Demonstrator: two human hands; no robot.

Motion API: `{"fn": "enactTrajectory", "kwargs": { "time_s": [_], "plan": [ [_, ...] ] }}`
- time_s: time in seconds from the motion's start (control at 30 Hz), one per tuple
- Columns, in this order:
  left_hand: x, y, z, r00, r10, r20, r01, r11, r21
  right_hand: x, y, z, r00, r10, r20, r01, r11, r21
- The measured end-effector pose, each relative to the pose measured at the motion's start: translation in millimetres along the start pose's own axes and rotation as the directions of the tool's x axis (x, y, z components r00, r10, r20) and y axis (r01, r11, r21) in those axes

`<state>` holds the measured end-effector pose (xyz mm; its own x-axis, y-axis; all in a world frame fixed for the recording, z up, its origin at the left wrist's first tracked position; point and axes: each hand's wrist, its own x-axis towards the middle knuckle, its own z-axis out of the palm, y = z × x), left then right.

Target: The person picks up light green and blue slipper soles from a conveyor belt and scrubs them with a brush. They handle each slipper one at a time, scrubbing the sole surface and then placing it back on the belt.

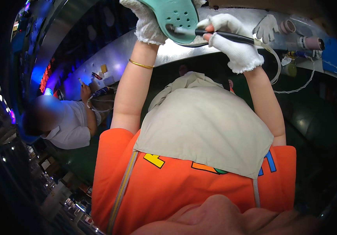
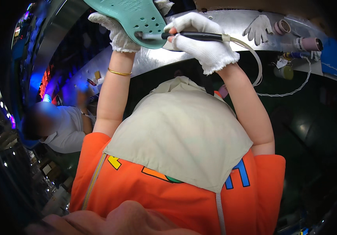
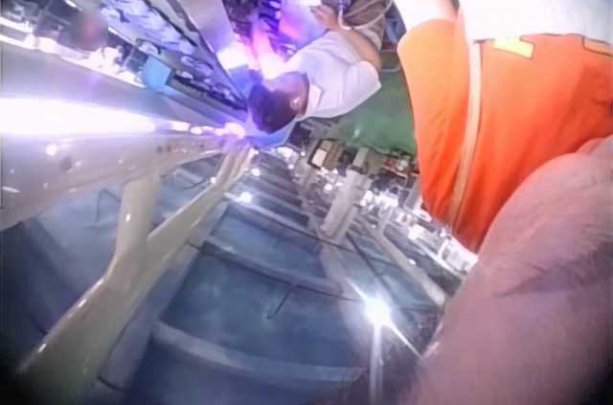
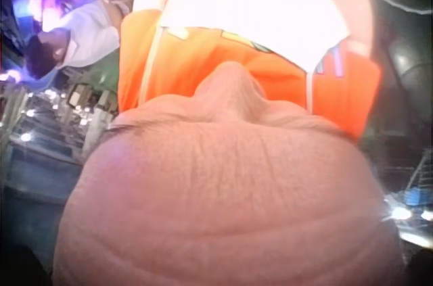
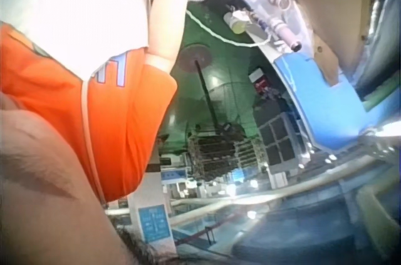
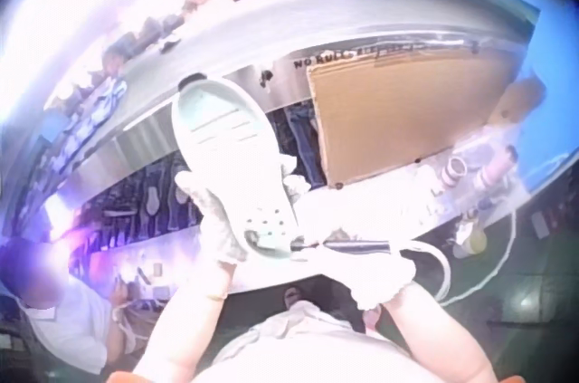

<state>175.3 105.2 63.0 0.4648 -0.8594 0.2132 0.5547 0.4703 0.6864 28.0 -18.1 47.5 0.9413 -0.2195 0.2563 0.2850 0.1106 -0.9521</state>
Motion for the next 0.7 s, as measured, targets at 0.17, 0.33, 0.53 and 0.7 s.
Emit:
{"fn": "enactTrajectory", "kwargs": {
  "time_s": [0.17, 0.33, 0.53, 0.7],
  "plan": [
    [5, 7, -6, 0.993, -0.089, 0.078, 0.07, 0.974, 0.217, 3, -11, -14, 0.883, 0.448, 0.143, -0.464, 0.88, 0.107],
    [9, 12, -6, 0.985, -0.165, 0.043, 0.144, 0.939, 0.312, -5, -9, -15, 0.973, 0.226, 0.039, -0.23, 0.951, 0.205],
    [14, 17, -5, 0.972, -0.235, 0.003, 0.217, 0.902, 0.374, 3, -7, -3, 0.982, 0.146, 0.12, -0.087, 0.913, -0.399],
    [20, 16, -3, 0.954, -0.299, -0.031, 0.284, 0.864, 0.415, 12, -10, -16, 0.913, 0.357, 0.197, -0.323, 0.928, -0.184]
  ]
}}
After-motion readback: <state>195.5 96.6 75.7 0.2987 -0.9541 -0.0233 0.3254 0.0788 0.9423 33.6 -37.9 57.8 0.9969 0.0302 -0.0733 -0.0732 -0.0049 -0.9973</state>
